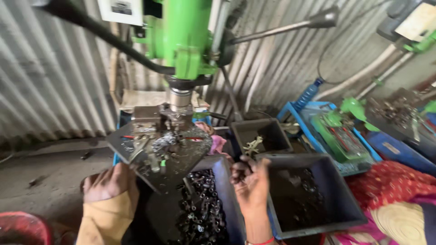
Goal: The person places small metal parts under a drill press, secures them, and operates the machine to drill holes. They repeatedly pick parts from a bin, position them, drill, and return them to the bin.
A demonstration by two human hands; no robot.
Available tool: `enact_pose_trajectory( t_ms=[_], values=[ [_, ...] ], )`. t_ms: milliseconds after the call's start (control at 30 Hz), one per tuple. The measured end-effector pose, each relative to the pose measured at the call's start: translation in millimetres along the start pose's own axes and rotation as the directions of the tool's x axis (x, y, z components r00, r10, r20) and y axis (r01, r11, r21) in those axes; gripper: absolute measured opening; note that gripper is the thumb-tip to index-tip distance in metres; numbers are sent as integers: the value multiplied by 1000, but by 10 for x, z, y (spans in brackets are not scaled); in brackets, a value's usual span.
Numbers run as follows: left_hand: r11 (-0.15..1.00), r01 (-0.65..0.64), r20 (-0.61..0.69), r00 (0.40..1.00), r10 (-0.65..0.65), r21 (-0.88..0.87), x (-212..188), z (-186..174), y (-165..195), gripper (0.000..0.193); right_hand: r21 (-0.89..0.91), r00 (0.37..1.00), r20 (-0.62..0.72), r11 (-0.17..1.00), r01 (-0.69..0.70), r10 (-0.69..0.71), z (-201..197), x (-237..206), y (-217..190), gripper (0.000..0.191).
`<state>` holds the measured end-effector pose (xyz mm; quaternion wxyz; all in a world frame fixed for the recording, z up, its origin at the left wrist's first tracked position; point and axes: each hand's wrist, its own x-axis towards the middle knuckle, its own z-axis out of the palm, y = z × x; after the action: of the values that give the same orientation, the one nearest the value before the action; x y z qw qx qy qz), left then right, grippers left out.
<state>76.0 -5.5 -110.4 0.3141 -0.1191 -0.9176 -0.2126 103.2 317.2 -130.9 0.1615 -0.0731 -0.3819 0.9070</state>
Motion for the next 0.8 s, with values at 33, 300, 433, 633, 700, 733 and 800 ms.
enact_pose_trajectory(
  t_ms=[33, 300, 433, 633, 700, 733, 800],
  values=[
    [1000, 11, -3, 1000, -11, -5, -1, -31, 8, 12, -203, 999, 44, 979, 21, -12, 66, 5, 37, 43],
    [996, 37, -60, 997, -42, -78, 3, -135, 46, 11, -803, 796, 590, 12, 597, -137, 1109, 28, 417, 36],
    [994, -33, -139, 990, 18, -107, -6, -139, 24, 13, -727, 712, 686, -166, 666, -149, 1400, 20, 552, 39],
    [993, -53, -133, 990, 39, -105, -4, -126, -31, 14, -698, 695, 710, -238, 675, -115, 1375, 20, 600, 43],
    [993, -46, -122, 992, 33, -105, -3, -123, -45, 14, -719, 715, 692, -187, 669, -102, 1334, 40, 611, 40],
    [993, -46, -117, 993, 33, -105, 0, -120, -46, 14, -729, 724, 683, -161, 666, -98, 1318, 56, 619, 39],
    [994, -41, -108, 994, 30, -103, 2, -122, -51, 14, -818, 810, 573, -11, 576, -124, 1291, 93, 642, 47]
  ],
)
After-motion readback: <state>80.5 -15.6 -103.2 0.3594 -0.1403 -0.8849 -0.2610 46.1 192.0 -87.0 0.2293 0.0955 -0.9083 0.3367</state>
